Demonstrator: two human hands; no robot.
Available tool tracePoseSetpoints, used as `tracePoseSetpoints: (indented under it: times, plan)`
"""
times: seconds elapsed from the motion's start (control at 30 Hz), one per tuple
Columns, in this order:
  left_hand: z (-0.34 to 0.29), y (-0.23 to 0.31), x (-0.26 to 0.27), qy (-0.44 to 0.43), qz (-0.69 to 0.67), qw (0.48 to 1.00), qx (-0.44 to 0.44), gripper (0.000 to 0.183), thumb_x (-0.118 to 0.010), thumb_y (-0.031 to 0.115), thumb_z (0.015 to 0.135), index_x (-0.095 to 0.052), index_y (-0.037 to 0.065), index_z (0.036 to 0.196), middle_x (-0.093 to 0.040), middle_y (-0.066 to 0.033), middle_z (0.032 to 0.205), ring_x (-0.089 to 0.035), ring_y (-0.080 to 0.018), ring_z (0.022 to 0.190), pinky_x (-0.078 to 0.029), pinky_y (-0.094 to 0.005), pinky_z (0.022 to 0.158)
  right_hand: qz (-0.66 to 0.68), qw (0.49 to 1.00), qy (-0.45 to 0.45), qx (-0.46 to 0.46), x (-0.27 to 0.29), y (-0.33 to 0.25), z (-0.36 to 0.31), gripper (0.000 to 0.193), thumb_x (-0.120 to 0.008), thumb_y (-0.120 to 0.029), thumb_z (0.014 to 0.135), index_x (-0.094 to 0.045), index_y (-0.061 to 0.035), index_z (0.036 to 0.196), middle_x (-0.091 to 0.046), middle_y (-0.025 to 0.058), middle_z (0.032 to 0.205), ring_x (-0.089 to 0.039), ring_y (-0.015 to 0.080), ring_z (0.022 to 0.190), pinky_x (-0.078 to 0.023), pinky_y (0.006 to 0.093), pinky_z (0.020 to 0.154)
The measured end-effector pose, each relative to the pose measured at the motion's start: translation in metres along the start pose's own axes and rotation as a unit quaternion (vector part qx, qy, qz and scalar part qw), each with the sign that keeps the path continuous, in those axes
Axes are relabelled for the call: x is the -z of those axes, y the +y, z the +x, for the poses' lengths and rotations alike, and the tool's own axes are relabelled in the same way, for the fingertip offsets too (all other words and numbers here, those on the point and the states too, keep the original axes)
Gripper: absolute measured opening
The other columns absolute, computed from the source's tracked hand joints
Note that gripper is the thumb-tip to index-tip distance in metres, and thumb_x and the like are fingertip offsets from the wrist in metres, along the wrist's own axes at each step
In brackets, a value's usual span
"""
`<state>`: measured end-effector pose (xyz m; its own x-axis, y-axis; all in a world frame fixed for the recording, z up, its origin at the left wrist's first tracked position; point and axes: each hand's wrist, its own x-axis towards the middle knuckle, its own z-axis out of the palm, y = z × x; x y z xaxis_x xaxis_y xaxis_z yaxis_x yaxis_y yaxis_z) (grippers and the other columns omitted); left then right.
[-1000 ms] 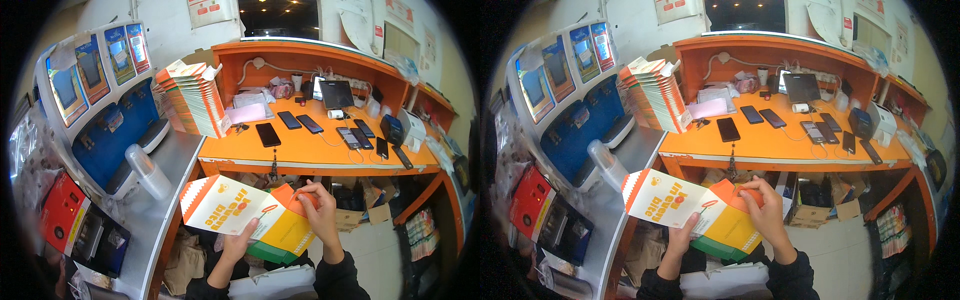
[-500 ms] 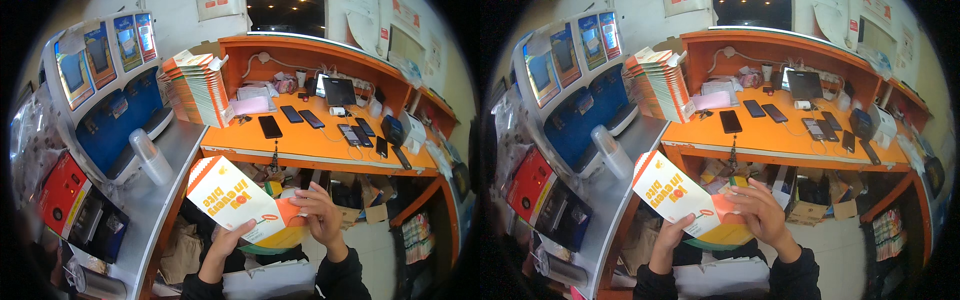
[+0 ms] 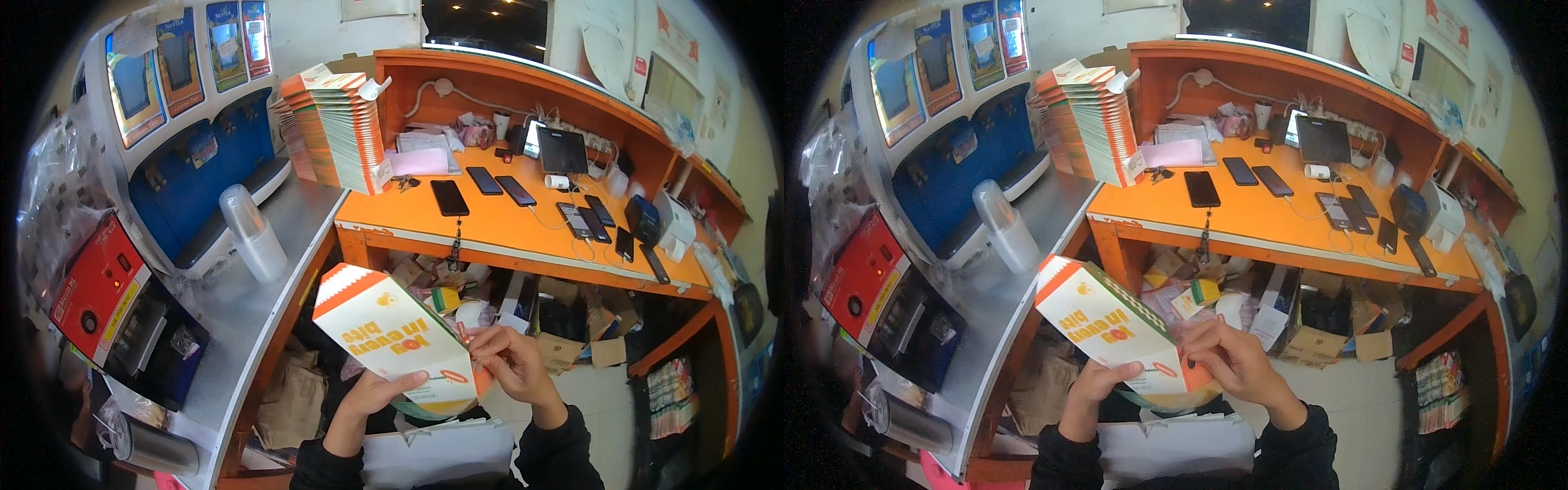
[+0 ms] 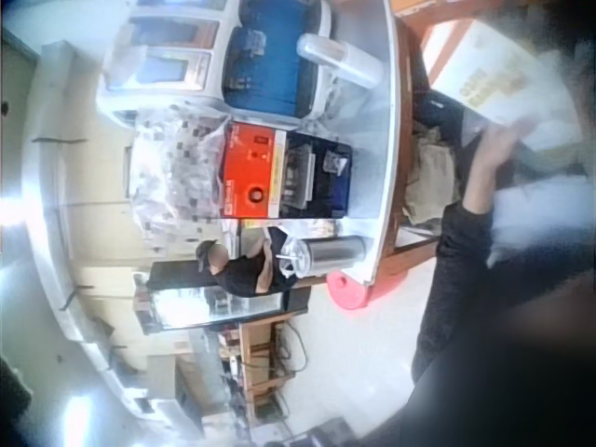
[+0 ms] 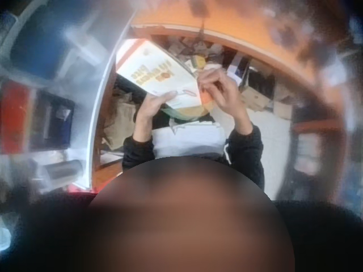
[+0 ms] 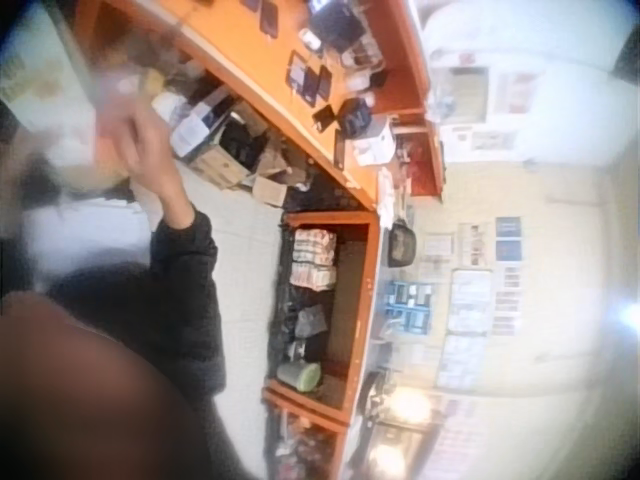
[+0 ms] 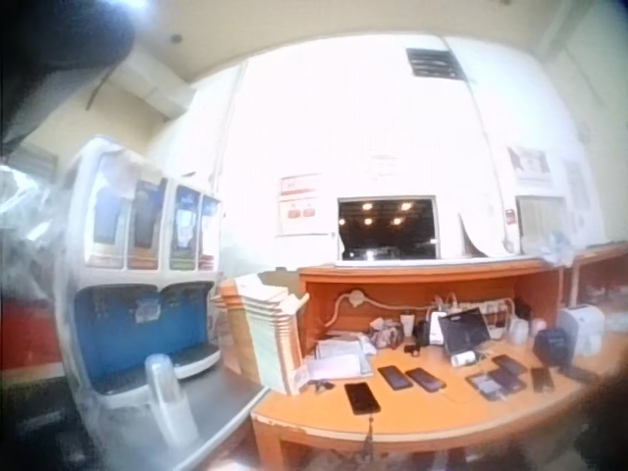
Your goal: The person sits on the floor and assembles flat-packed paper food boxes by folding the sides and tucking in the tabs. They handle multiple boxes one at a time, folding them into shape and placing the finished boxes on the counter.
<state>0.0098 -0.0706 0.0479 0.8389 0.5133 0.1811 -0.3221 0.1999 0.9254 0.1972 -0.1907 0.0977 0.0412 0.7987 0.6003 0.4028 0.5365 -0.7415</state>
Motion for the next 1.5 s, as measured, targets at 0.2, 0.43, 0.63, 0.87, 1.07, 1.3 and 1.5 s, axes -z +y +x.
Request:
tracePoseSetpoints:
  times: [0.2,0.43,0.63,0.87,1.07,1.3,1.5]
  plan:
    - [-0.001,-0.004,0.009,-0.093,-0.017,0.994,0.058,0.049,-0.068,0.012,0.080,-0.046,-0.001,0.122,-0.055,-0.0093,0.116,-0.052,-0.0176,0.105,-0.043,-0.0300,0.089,0.302,0.939,-0.070,-0.147,0.007,-0.006,-0.004,0.011,-0.059,0.005,0.082,-0.054,-0.0001,0.090,-0.059,0.0076,0.092,-0.056,0.0130,0.086,-0.042,0.0257,0.081]
    - [0.005,-0.013,0.010,0.055,-0.130,0.989,0.037,0.050,-0.066,0.011,0.081,-0.043,-0.001,0.123,-0.055,-0.0110,0.114,-0.054,-0.0186,0.104,-0.044,-0.0312,0.087,-0.001,0.990,0.085,-0.109,-0.006,0.005,0.011,0.017,-0.062,-0.004,0.083,-0.056,0.0028,0.098,-0.061,0.0074,0.090,-0.057,0.0113,0.087,-0.044,0.0239,0.076]
    - [0.001,-0.018,0.012,0.101,-0.168,0.980,-0.008,0.048,-0.064,0.008,0.081,-0.043,0.000,0.123,-0.055,-0.0120,0.115,-0.056,-0.0202,0.103,-0.046,-0.0322,0.087,0.013,0.977,0.116,-0.178,-0.018,0.021,0.011,0.012,-0.059,-0.003,0.084,-0.055,0.0017,0.095,-0.057,0.0038,0.087,-0.052,0.0079,0.082,-0.042,0.0205,0.074]
    - [0.003,-0.024,0.011,0.117,-0.174,0.977,-0.041,0.044,-0.061,0.006,0.082,-0.044,-0.001,0.123,-0.055,-0.0116,0.115,-0.055,-0.0198,0.103,-0.045,-0.0318,0.088,-0.031,0.971,0.158,-0.175,-0.014,0.013,0.007,0.008,-0.059,-0.004,0.084,-0.057,0.0015,0.090,-0.058,0.0036,0.083,-0.053,0.0082,0.079,-0.041,0.0204,0.074]
    - [0.001,-0.024,0.013,0.154,-0.133,0.979,-0.026,0.043,-0.062,0.005,0.080,-0.046,-0.002,0.119,-0.058,-0.0127,0.111,-0.058,-0.0218,0.100,-0.046,-0.0338,0.087,-0.272,0.943,0.186,0.040,-0.016,0.007,0.012,0.011,-0.064,0.000,0.077,-0.061,-0.0010,0.087,-0.063,0.0108,0.086,-0.059,0.0247,0.082,-0.043,0.0377,0.088]
    - [-0.003,-0.022,0.014,0.093,-0.167,0.981,0.035,0.047,-0.063,0.002,0.077,-0.045,-0.002,0.119,-0.057,-0.0149,0.111,-0.059,-0.0246,0.100,-0.047,-0.0364,0.087,-0.196,0.975,0.072,0.077,-0.028,0.005,0.011,0.010,-0.055,0.003,0.083,-0.055,-0.0018,0.092,-0.064,0.0152,0.101,-0.060,0.0268,0.100,-0.038,0.0448,0.097]
    - [-0.008,-0.024,0.011,0.074,-0.194,0.978,0.025,0.049,-0.063,0.002,0.076,-0.043,-0.002,0.121,-0.057,-0.0159,0.112,-0.058,-0.0258,0.101,-0.047,-0.0371,0.088,-0.157,0.985,0.067,0.037,-0.031,0.005,0.005,0.009,-0.051,0.003,0.085,-0.051,-0.0017,0.093,-0.064,0.0173,0.100,-0.061,0.0261,0.099,-0.037,0.0461,0.099]
